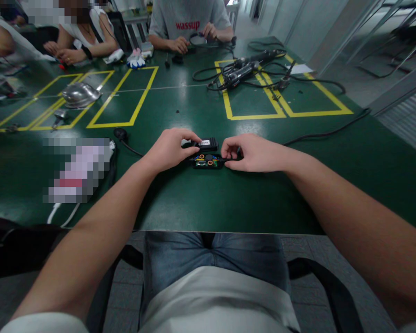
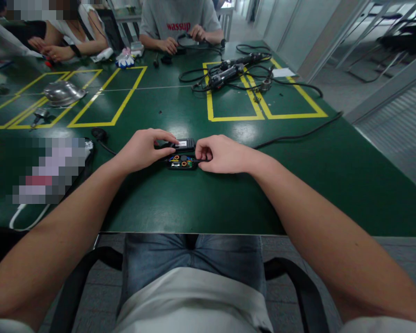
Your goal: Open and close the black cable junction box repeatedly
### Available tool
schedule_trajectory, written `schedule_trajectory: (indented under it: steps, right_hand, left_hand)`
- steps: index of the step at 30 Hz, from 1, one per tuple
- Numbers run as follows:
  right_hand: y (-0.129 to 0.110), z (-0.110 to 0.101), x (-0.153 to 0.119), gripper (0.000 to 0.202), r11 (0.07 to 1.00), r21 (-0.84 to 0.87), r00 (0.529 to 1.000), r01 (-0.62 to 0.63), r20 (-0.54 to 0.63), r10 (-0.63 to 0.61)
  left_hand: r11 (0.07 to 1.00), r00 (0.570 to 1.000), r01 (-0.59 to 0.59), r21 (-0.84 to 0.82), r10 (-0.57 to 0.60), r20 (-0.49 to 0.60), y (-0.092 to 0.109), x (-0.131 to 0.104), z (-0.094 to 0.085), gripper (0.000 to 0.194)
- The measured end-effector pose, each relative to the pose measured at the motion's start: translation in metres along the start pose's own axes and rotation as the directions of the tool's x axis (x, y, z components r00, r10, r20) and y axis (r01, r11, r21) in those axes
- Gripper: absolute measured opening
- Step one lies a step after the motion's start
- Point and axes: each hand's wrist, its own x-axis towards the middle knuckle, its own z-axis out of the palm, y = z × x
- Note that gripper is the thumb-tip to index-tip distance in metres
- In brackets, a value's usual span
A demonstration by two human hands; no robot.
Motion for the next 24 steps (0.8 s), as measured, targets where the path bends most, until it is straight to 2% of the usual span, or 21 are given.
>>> schedule_trajectory:
  steps: [5,9,12,16,19,21,24]
  right_hand:
    - [0.001,0.001,0.002,0.011,1.0,-0.004,1.0,-0.005,-0.013,0.005]
    - [0.003,0.001,0.003,0.012,1.0,0.004,0.999,-0.015,-0.041,0.015]
    - [0.006,0.001,0.003,0.02,0.999,0.036,0.999,-0.01,-0.045,0.012]
    - [0.01,0.002,0.002,0.046,0.988,0.152,0.999,-0.001,-0.036,0.007]
    - [0.008,0.003,0.002,0.059,0.988,0.15,0.999,0.023,-0.028,-0.019]
    - [0.006,0.004,0.002,0.057,0.993,0.114,0.999,0.04,-0.038,-0.035]
    - [0.003,0.006,0.003,0.043,0.998,0.05,0.997,0.036,-0.063,-0.033]
  left_hand:
    - [0.997,0.996,0.074,-0.006,-0.074,-0.039,0.001,-0.002,-0.006,0.028]
    - [0.985,0.999,0.017,-0.174,-0.023,-0.032,0.007,-0.006,-0.019,0.039]
    - [0.97,0.997,-0.026,-0.24,0.042,0.06,0.012,-0.009,-0.027,0.046]
    - [0.975,0.974,-0.053,-0.216,0.099,0.204,0.013,-0.012,-0.028,0.046]
    - [0.979,0.968,-0.066,-0.194,0.11,0.226,0.012,-0.012,-0.026,0.046]
    - [0.981,0.97,-0.067,-0.182,0.107,0.22,0.011,-0.012,-0.025,0.046]
    - [0.983,0.971,-0.058,-0.175,0.096,0.217,0.012,-0.011,-0.022,0.044]
